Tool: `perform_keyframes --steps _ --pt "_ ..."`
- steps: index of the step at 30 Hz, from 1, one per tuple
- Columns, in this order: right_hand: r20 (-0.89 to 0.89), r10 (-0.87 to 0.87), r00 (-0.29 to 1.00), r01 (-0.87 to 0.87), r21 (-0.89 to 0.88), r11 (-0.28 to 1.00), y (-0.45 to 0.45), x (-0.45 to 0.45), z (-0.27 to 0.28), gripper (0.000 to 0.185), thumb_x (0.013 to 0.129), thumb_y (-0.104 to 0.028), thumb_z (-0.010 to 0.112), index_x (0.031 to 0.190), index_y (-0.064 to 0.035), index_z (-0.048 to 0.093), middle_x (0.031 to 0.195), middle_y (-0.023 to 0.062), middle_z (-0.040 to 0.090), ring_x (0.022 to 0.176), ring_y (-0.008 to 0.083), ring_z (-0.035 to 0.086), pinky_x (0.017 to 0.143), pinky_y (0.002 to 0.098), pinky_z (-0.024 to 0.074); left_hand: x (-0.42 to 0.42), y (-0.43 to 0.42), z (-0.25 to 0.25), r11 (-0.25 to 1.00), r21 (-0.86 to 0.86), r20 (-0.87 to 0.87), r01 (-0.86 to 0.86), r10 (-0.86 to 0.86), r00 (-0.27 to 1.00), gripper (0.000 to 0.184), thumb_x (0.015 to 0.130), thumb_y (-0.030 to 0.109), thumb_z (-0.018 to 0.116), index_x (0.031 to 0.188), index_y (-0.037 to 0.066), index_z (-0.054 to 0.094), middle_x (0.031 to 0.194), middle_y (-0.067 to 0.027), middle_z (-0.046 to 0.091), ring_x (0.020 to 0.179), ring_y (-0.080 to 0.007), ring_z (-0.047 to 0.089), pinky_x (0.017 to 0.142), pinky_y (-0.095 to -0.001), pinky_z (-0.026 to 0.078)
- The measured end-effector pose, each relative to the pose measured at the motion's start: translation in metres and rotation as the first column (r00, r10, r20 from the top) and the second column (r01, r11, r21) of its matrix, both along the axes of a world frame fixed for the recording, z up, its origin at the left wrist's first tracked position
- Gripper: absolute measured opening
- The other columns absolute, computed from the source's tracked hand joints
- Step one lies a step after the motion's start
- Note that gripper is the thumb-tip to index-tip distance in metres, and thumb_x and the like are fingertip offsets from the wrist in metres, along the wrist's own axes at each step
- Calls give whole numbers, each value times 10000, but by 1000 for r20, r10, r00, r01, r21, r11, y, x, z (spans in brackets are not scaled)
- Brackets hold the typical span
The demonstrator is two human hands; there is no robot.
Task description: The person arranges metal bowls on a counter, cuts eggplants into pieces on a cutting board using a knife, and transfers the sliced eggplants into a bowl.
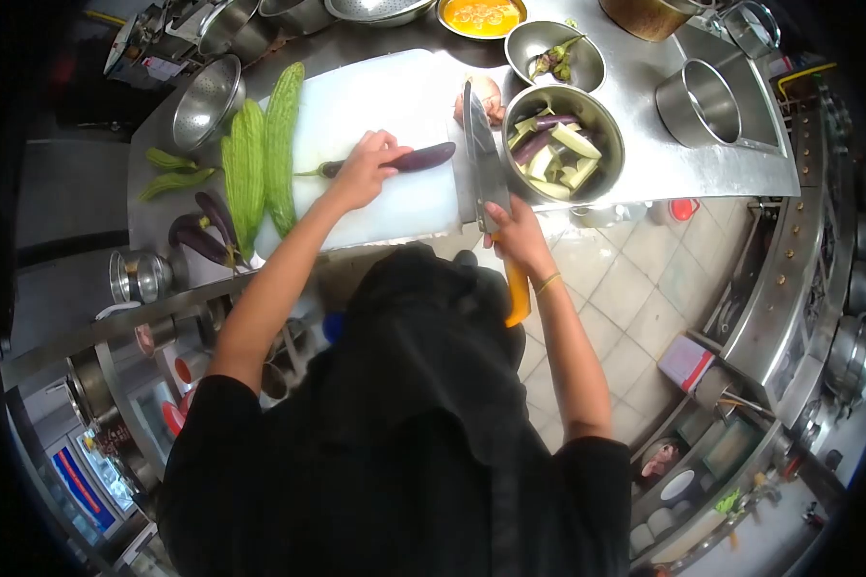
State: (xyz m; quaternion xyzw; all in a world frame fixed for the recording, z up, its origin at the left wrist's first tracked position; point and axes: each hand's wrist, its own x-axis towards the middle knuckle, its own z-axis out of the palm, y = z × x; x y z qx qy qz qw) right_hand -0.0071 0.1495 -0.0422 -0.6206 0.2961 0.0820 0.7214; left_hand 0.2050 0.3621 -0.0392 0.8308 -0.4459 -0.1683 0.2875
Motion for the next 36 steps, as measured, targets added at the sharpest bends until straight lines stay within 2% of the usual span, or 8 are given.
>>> perform_keyframes --steps 4,13,18,20,27,30,32,36 --pt "11 -55 998 54 87 995 1 1 -5 280 1010 -229 557 1192 -19 532 813 28 583 565 106 565 415 218 386 -3 -1 -3 1000 18 52 -21 20 998 408 803 -39 653 1191 85 679 1076 -76 528 1044 -265 501 951 -375 388" --pt "-20 35 999 -34 23 999 1 14 -7 270 1005 -226 563 1150 1 543 812 35 573 564 105 562 409 228 386 -2 -1 -7 1000 -6 56 -30 30 998 410 794 -43 649 1180 90 683 1066 -64 546 1037 -255 504 940 -375 367" --pt "-58 12 998 -14 -32 999 3 35 2 388 991 -271 581 1199 48 508 723 69 586 500 116 558 415 257 403 -4 0 -9 1000 -7 62 -30 30 998 416 787 -39 654 1182 89 679 1070 -62 553 1029 -261 505 939 -376 372" --pt "-52 0 999 -4 -66 998 6 43 4 379 991 -269 578 1204 38 512 699 61 584 490 119 552 415 263 404 -5 1 -13 999 -43 104 -14 19 994 407 799 -16 666 1183 114 692 1031 -46 534 1005 -237 501 860 -378 367" --pt "-76 91 993 -98 -90 991 5 24 -27 325 989 -228 570 1208 3 510 712 72 601 472 131 547 410 271 413 -12 -5 -16 988 -101 108 -113 124 986 401 770 -18 682 1151 106 692 1028 -45 554 979 -252 518 840 -392 400" --pt "-82 102 991 -103 -7 995 20 -8 3 321 992 -222 562 1199 13 493 700 77 604 459 134 545 407 269 415 -15 -8 -12 974 -143 85 -176 189 978 309 744 -38 693 1028 81 681 1000 -53 569 959 -268 533 824 -400 416" --pt "-81 126 989 -125 14 992 23 -17 6 311 994 -213 557 1191 17 488 702 76 603 462 134 549 407 270 419 -17 -11 -6 950 -160 -43 -270 266 963 221 725 -68 688 892 60 622 968 -63 573 943 -284 541 818 -403 424" --pt "-70 119 990 -116 37 993 21 17 -1 282 997 -185 546 1175 24 480 689 68 581 465 135 552 406 272 423 -19 -13 -6 971 -146 -71 -187 179 981 235 718 -93 677 864 56 568 965 -76 577 944 -293 544 822 -407 432"
